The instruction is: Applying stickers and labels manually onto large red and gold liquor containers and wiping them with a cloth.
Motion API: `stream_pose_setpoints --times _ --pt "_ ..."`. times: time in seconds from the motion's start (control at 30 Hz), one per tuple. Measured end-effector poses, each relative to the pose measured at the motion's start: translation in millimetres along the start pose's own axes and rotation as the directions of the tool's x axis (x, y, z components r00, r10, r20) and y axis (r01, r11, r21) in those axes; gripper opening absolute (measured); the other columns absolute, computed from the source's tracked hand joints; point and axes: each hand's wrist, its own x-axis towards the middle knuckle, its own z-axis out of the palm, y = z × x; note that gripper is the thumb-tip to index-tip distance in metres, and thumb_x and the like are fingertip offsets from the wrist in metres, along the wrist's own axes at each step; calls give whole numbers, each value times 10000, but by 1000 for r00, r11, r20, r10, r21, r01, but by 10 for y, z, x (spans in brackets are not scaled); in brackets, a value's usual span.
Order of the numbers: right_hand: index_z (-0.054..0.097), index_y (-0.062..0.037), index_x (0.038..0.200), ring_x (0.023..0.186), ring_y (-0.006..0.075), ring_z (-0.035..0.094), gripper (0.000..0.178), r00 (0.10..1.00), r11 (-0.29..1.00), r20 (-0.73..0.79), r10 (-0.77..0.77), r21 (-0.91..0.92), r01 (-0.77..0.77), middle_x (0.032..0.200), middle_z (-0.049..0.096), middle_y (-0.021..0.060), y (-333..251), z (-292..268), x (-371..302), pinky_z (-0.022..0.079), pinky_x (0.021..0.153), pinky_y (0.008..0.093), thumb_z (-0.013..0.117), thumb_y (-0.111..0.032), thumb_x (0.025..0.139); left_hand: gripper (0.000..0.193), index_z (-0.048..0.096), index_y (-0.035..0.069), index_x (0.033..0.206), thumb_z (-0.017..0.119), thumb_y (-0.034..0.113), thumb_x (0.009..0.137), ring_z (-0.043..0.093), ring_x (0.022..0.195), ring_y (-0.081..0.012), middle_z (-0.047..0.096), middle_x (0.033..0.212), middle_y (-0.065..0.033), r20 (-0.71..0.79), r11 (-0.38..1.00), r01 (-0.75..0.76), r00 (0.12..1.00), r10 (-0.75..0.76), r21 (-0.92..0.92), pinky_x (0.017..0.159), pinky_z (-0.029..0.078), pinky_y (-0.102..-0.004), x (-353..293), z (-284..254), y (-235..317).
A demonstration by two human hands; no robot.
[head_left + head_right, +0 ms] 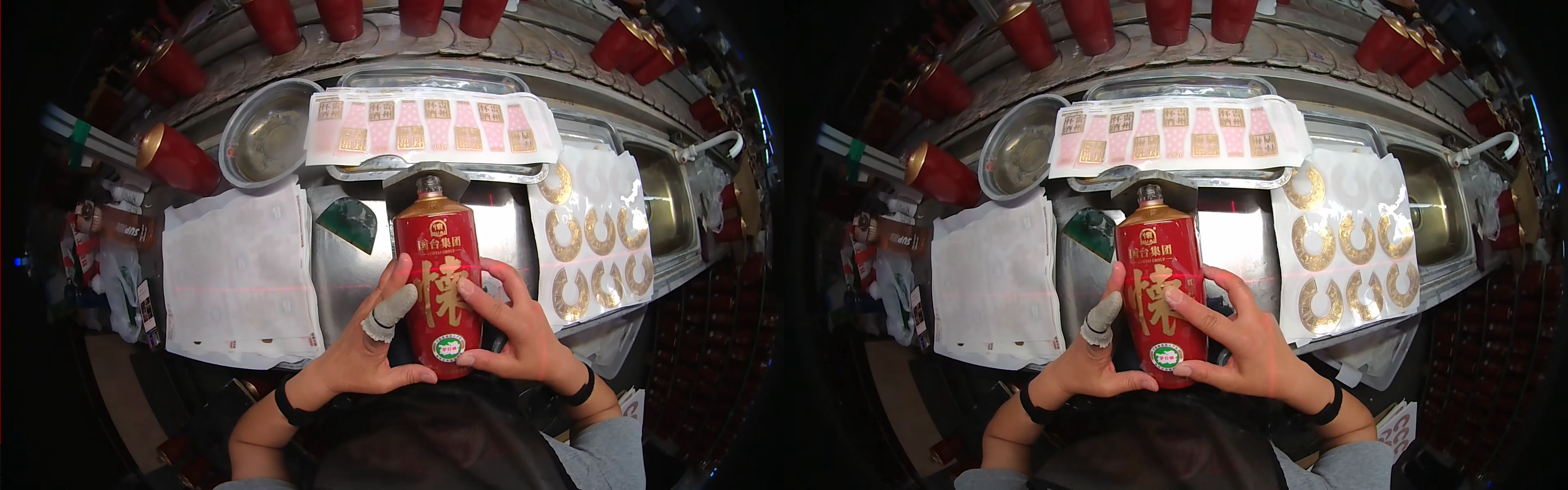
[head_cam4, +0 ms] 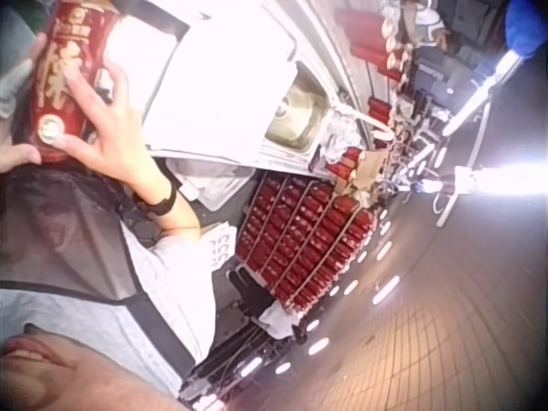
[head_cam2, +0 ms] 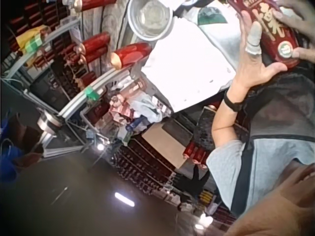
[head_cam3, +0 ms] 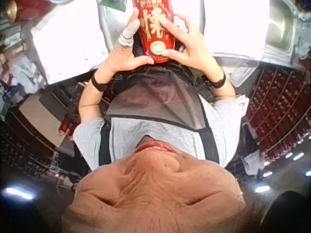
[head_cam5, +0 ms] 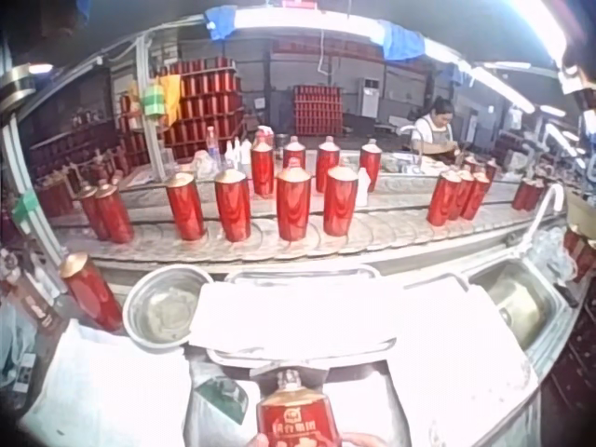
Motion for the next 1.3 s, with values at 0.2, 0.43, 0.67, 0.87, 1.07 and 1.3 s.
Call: stream_pose_setpoints --times 0.2,0.43,0.67,0.87,1.07,1.3 --pt "495 -242 1427 1145 418 588 771 999 999 26 37 -22 -36 1438 353 239 -33 -1 6 548 893 440 814 -376 738 1199 -24 232 1575 834 367 748 -35 1483 -436 -173 1578 -278 29 995 67 998 -65 -80 1183 142 -482 32 16 38" --pt "484 -224 1437 1165 428 578 782 999 997 -5 43 57 -43 1442 364 241 -41 -71 75 536 915 447 810 -372 743 1209 -61 255 1570 828 350 756 -66 1479 -434 -186 1567 -299 23 999 20 1000 -20 40 1184 116 -484 127 -128 154" --pt "466 -236 1448 1191 452 552 777 1000 1000 10 16 25 -16 1457 337 257 -28 -23 101 536 916 455 800 -365 758 1216 -67 175 1569 827 316 757 -60 1485 -411 -136 1582 -292 18 984 125 992 -124 -125 1190 109 -447 140 -42 132" --pt "485 -237 1436 1191 468 541 772 1000 999 12 20 33 -21 1439 343 277 44 -19 99 537 911 454 805 -389 750 1203 -51 212 1572 827 313 755 -2 1484 -432 -117 1581 -300 -8 991 106 994 -107 -76 1184 145 -455 193 -84 175" --pt "494 -250 1428 1116 462 590 749 999 998 22 -31 52 30 1416 343 300 41 -69 148 558 877 451 806 -373 758 1003 193 280 1553 818 293 769 117 1458 -492 114 1606 -218 -64 998 52 997 -50 27 1157 223 -499 232 -55 247" --pt "464 -277 1443 1048 450 624 762 996 999 81 -33 19 31 1413 318 307 40 -89 176 579 838 448 798 -376 766 829 361 284 1492 801 285 790 155 1432 -537 281 1586 -132 -42 994 99 994 -97 37 1135 254 -551 232 -53 258"
